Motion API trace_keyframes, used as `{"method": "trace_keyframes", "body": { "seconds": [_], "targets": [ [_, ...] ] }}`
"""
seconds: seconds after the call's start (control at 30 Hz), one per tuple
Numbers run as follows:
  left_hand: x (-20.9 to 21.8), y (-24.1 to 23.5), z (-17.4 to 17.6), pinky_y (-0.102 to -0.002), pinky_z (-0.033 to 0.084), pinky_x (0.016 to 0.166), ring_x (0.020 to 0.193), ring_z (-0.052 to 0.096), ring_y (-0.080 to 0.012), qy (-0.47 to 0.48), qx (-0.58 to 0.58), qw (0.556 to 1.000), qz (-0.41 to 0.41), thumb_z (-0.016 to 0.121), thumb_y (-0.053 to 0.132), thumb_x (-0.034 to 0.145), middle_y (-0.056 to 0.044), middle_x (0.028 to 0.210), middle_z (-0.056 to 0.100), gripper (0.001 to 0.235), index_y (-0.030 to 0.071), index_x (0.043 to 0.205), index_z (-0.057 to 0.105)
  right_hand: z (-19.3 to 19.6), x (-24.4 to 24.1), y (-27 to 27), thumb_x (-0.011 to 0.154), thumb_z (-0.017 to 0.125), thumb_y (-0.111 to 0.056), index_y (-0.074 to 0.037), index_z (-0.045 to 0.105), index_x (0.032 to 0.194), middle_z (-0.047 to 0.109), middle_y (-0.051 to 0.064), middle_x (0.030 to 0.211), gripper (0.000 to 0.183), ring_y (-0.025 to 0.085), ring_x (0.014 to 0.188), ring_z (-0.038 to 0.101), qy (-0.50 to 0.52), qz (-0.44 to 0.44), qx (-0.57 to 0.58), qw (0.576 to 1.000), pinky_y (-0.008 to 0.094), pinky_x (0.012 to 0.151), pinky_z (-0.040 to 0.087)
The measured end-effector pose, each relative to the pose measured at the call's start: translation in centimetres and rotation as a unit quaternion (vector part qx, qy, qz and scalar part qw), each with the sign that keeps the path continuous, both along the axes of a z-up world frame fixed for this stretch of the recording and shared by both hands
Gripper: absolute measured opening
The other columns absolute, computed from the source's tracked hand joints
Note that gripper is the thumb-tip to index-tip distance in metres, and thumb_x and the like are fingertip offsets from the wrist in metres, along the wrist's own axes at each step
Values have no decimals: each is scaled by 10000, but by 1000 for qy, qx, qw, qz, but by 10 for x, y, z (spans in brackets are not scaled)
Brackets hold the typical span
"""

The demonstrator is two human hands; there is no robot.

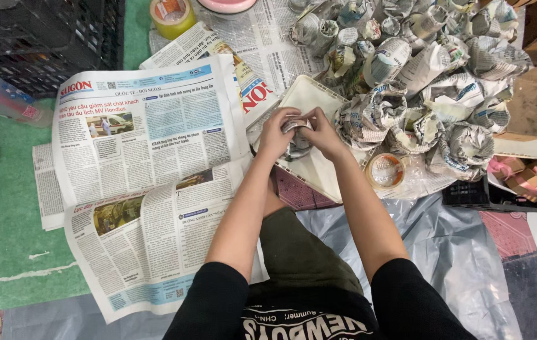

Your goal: The person wraps small bowls in newspaper and secures them with tape. They pick up a bowl, place it on a newspaper sheet, fold the paper around it, and apply tape to hold the wrap. The wrapped items are placed in a pile on a tray.

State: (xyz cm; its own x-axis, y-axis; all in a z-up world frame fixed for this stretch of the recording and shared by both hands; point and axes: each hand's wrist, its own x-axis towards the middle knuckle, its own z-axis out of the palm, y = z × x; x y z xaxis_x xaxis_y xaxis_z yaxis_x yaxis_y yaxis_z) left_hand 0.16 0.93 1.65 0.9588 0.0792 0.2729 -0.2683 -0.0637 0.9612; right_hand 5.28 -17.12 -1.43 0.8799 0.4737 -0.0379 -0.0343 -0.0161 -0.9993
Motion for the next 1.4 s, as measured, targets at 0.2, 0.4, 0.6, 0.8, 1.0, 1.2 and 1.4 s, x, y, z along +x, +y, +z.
{"method": "trace_keyframes", "body": {
  "seconds": [0.2,0.4,0.6,0.8,1.0,1.2,1.4],
  "targets": [
    [-13,-2,32,-533,292,1191,1415,438,-399,-93,232,960,129,755,-68,697,-152,1376,598,636,78,1291,580,8,-16,31,998,460,-4,-54,566,1333,660,111,1230,355,199,1143,633,-116,-32,-60,991,302,1005,508],
    [-6,4,3,-449,335,1272,1495,478,-310,-71,-97,983,136,502,456,1066,-105,1506,575,524,80,1428,551,30,-27,39,988,365,-5,-93,552,1433,612,135,1335,491,257,1127,655,120,-161,238,950,478,983,572],
    [16,-6,-13,-449,389,1206,1386,534,-295,19,-390,920,-37,361,525,1087,-142,1449,591,639,45,1477,523,42,-27,42,918,363,-28,-195,411,1417,589,104,1292,529,303,1053,706,286,-188,242,908,580,753,634],
    [-7,-16,17,-374,376,1203,1386,542,-263,-43,-80,995,49,333,408,1156,-134,1426,604,520,47,1378,634,25,-35,54,995,359,-27,-192,490,1409,580,113,1282,465,233,1019,673,154,-241,216,934,476,780,627],
    [-13,-12,27,-365,399,1198,1371,567,-272,-79,10,996,46,436,41,1065,-131,1405,624,372,76,1390,613,6,-37,47,1044,458,16,-107,538,1438,597,153,1324,421,212,1108,645,65,-208,242,946,361,899,584],
    [-5,-15,3,-375,398,1152,1318,547,-327,-50,42,998,-7,433,-5,1024,-159,1362,553,440,65,1446,537,-3,-51,34,1032,604,-145,-171,491,1343,608,71,1249,331,202,1033,664,159,-226,216,937,354,711,600],
    [2,-26,-10,-382,450,1158,1319,592,-341,-63,75,995,17,471,22,1052,-164,1356,610,315,84,1329,605,-12,-49,36,1003,625,-94,-135,492,1346,609,75,1247,371,188,1093,650,107,-252,200,941,356,787,621]
  ]
}}
